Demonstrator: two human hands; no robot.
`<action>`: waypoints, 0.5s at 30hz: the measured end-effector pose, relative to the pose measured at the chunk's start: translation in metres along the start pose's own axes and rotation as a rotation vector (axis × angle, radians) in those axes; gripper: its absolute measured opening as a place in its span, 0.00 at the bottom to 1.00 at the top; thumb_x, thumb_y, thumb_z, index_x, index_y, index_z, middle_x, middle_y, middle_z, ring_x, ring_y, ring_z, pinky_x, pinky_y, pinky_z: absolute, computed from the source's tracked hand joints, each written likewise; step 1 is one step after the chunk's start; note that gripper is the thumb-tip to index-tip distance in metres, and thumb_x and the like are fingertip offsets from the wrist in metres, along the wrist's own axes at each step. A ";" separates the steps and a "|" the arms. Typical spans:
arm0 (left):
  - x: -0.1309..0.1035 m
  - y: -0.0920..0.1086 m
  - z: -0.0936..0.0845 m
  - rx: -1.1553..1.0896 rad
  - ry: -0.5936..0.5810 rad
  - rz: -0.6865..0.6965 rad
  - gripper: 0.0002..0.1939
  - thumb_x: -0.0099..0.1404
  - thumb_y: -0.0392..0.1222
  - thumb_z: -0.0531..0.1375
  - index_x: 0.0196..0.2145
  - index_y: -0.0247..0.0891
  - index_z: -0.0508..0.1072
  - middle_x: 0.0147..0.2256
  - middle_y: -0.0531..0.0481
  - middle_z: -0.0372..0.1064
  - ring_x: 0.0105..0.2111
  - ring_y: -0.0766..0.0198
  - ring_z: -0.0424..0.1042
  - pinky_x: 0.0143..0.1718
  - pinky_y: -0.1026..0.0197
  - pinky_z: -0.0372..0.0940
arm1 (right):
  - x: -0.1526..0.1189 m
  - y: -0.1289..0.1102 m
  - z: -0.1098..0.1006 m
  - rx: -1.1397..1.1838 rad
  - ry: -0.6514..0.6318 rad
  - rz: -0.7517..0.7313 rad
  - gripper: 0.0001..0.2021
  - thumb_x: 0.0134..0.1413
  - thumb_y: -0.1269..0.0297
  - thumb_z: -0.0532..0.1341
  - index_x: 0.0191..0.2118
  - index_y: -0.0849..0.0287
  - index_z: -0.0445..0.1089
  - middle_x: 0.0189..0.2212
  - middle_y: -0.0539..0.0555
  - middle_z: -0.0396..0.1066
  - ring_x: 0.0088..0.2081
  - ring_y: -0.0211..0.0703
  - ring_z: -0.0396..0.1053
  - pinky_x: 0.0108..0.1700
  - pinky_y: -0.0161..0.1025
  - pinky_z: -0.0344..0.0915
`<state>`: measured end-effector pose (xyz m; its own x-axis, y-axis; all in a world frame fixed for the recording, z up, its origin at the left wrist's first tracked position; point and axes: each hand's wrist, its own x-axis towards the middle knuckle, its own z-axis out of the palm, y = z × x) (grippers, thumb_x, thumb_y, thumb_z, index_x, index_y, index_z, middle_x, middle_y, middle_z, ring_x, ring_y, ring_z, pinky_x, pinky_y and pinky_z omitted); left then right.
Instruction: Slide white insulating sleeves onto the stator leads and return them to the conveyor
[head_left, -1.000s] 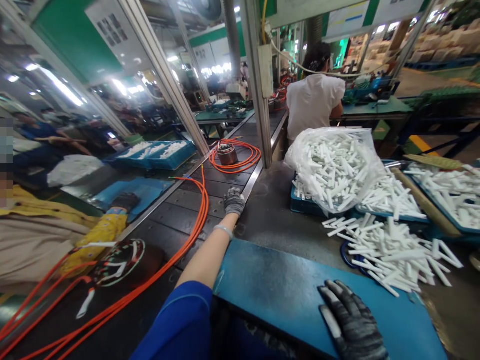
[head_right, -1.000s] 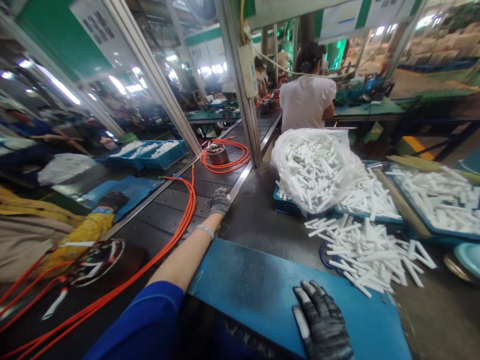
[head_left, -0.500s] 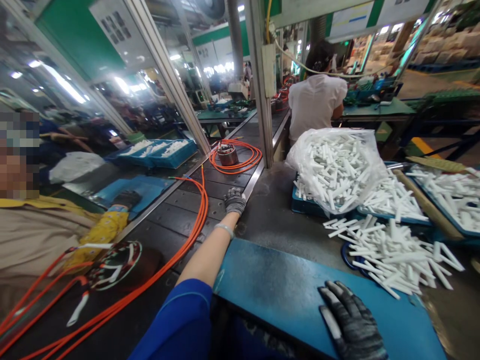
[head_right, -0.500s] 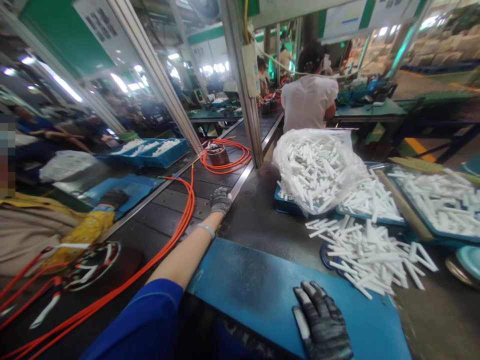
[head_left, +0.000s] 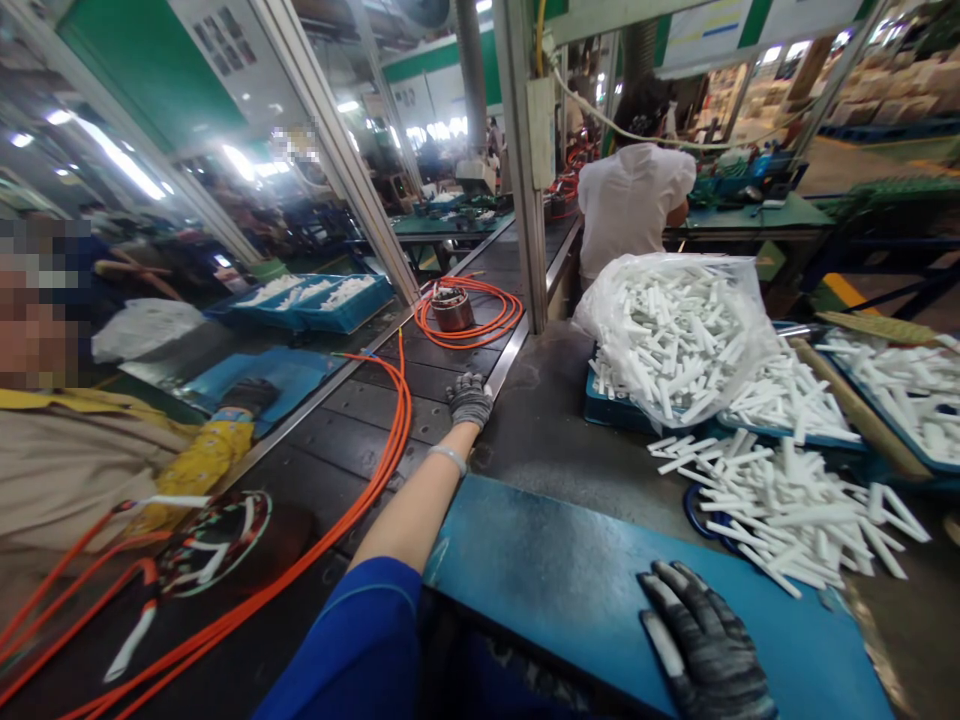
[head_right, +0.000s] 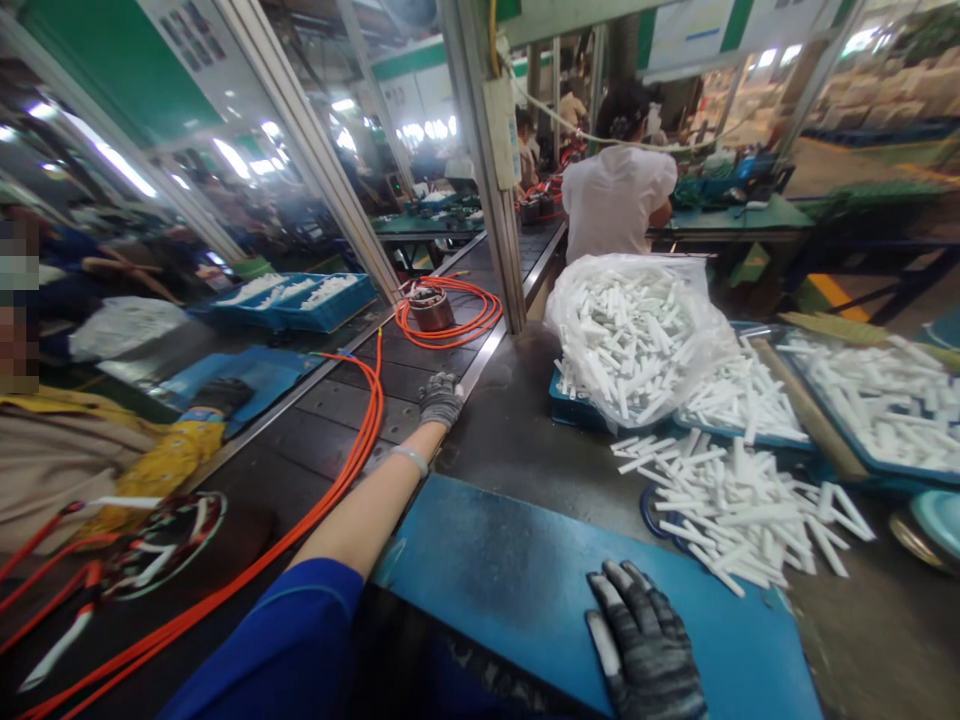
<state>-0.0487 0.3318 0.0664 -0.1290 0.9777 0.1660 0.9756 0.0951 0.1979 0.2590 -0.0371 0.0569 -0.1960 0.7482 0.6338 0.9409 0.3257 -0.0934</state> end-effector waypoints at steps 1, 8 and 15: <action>0.000 -0.001 0.000 0.006 0.004 0.003 0.21 0.73 0.49 0.61 0.59 0.39 0.69 0.60 0.40 0.64 0.57 0.50 0.68 0.57 0.41 0.68 | 0.002 -0.001 -0.001 -0.002 -0.001 0.002 0.18 0.73 0.55 0.51 0.53 0.58 0.72 0.51 0.57 0.75 0.52 0.52 0.71 0.52 0.47 0.65; 0.002 0.001 0.006 0.039 0.023 0.033 0.22 0.73 0.48 0.61 0.61 0.39 0.69 0.64 0.40 0.60 0.63 0.47 0.61 0.65 0.36 0.58 | 0.001 -0.001 -0.001 -0.023 0.007 0.015 0.18 0.74 0.53 0.50 0.52 0.56 0.72 0.50 0.55 0.76 0.51 0.51 0.72 0.52 0.46 0.65; 0.016 0.008 0.015 0.049 -0.007 -0.007 0.20 0.77 0.43 0.54 0.63 0.38 0.67 0.67 0.41 0.58 0.68 0.48 0.55 0.69 0.36 0.49 | -0.022 0.005 0.010 -0.033 -0.046 -0.008 0.18 0.71 0.55 0.53 0.57 0.58 0.70 0.54 0.58 0.74 0.54 0.57 0.72 0.53 0.52 0.66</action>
<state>-0.0407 0.3514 0.0562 -0.1346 0.9782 0.1579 0.9822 0.1107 0.1515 0.2654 -0.0460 0.0348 -0.2156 0.7718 0.5982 0.9476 0.3133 -0.0627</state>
